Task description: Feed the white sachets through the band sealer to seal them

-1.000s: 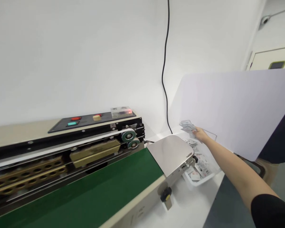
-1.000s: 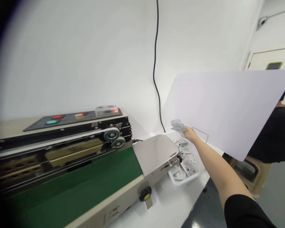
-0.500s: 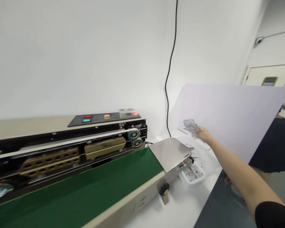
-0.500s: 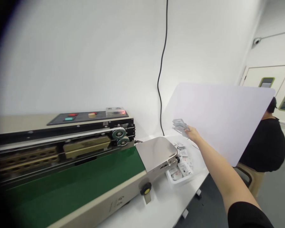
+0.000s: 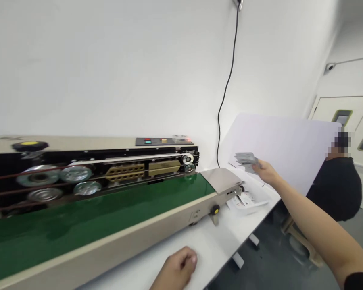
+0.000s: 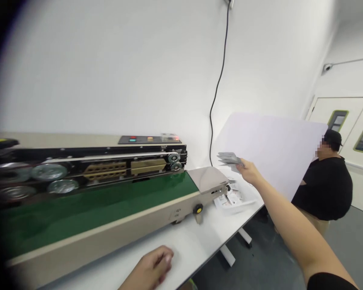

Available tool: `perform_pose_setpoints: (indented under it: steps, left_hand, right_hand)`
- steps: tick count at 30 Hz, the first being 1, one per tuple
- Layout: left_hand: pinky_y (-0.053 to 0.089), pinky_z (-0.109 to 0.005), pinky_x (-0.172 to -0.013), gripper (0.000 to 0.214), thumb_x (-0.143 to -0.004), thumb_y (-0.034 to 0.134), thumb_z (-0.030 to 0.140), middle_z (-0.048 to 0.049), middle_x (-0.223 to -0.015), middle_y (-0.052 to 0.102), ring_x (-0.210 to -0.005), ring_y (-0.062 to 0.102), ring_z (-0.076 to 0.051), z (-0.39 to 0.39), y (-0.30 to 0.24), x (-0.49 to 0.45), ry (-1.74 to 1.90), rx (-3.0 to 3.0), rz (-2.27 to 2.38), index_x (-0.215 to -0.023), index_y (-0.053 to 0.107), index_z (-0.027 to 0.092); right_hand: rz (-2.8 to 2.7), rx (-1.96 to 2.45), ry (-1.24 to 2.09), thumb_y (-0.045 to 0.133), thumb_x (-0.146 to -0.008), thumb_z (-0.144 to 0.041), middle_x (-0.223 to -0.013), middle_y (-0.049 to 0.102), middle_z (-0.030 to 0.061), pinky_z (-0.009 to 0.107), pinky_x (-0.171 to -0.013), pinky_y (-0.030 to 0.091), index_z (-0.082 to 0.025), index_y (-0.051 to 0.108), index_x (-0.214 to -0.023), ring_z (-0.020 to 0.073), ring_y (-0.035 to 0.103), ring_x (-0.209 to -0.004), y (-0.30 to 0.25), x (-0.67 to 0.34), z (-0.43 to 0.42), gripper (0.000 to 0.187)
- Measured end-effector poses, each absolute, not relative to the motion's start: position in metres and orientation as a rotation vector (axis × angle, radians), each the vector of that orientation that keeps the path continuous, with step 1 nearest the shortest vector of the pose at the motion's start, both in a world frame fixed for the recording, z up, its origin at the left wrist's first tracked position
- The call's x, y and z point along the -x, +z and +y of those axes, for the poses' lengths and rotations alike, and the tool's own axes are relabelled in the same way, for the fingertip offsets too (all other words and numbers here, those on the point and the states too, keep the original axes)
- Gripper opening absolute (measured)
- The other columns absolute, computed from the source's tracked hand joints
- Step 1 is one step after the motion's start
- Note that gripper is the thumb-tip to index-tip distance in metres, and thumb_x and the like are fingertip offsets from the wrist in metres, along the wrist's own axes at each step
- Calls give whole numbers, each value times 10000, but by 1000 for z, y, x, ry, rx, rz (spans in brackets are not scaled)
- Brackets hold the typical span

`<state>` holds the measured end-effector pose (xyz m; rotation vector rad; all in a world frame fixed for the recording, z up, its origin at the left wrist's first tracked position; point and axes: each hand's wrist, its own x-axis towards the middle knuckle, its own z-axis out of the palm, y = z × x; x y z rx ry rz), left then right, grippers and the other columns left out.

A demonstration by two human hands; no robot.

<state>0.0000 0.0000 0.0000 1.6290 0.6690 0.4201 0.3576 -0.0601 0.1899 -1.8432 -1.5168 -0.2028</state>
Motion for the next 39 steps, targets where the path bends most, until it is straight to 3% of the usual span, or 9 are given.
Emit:
perform_pose_setpoints:
  steps: [6,9,12,15,18,22,26,31,39]
  left_hand:
    - [424,-221,-537,531,-664,603,660,-25,-753,553,-624,535,-142,-19,24,3,594,-1109,728,-888,503,189]
    - [481,-289,-583,549,-781,497,632,-92,-948,530,-746,576,-194,-36,43,14,664,-799,662,-1105,422,195]
    - [517,-387,-582,598,-836,331,659,-155,-1064,496,-810,593,-262,-48,59,29,650,-586,609,-1203,355,187]
    - [529,-431,-562,661,-817,247,717,-146,-1012,533,-757,610,-268,-52,66,45,660,-503,553,-1144,419,169]
    - [536,-420,-525,595,-831,293,690,-108,-919,589,-678,624,-248,-49,64,60,650,-473,614,-1074,463,174]
    - [546,-324,-516,312,-899,434,420,-83,-779,612,-610,625,-195,-40,54,76,641,-488,840,-947,533,128]
    - [560,-309,-594,105,-825,588,205,-48,-716,610,-621,619,-159,-29,43,83,687,-529,925,-884,543,130]
    - [545,-325,-557,282,-702,702,74,-11,-643,594,-526,592,-148,-15,34,81,675,-605,1000,-911,523,135]
    - [502,-272,-551,314,-615,789,50,-29,-594,611,-540,610,-156,-12,30,56,689,-727,989,-767,523,122]
  right_hand:
    - [-1763,1864,-222,404,-824,-294,-760,655,42,352,-709,482,-203,627,-914,228,600,-736,170,-278,-79,257]
    - [-1914,1729,-220,399,-844,-268,-950,676,62,368,-806,485,-205,618,-1037,230,617,-891,142,-238,-83,298]
    - [-2069,1546,-240,405,-845,-203,-1092,644,78,405,-895,471,-204,595,-1115,229,584,-1025,106,-200,-84,329]
    - [-2170,1414,-245,400,-829,-129,-1113,633,83,421,-924,469,-198,577,-1149,225,559,-1070,72,-164,-82,372]
    - [-2223,1361,-243,396,-817,-93,-1104,632,97,421,-922,476,-175,574,-1155,233,553,-1067,45,-134,-77,390]
    - [-2252,1363,-192,392,-780,-56,-1131,617,119,435,-934,467,-160,568,-1178,248,535,-1087,13,-107,-67,448]
    - [-2220,1342,-147,370,-789,-62,-1124,620,146,487,-916,458,-147,572,-1180,276,537,-1085,-11,-95,-60,448]
    - [-2251,1318,-73,439,-729,-60,-1146,602,174,485,-936,441,-112,570,-1178,293,524,-1110,-16,-91,-61,471]
    - [-2133,1297,268,485,-552,-57,-1225,563,149,468,-995,402,-144,584,-1148,286,496,-1165,0,-92,-64,610]
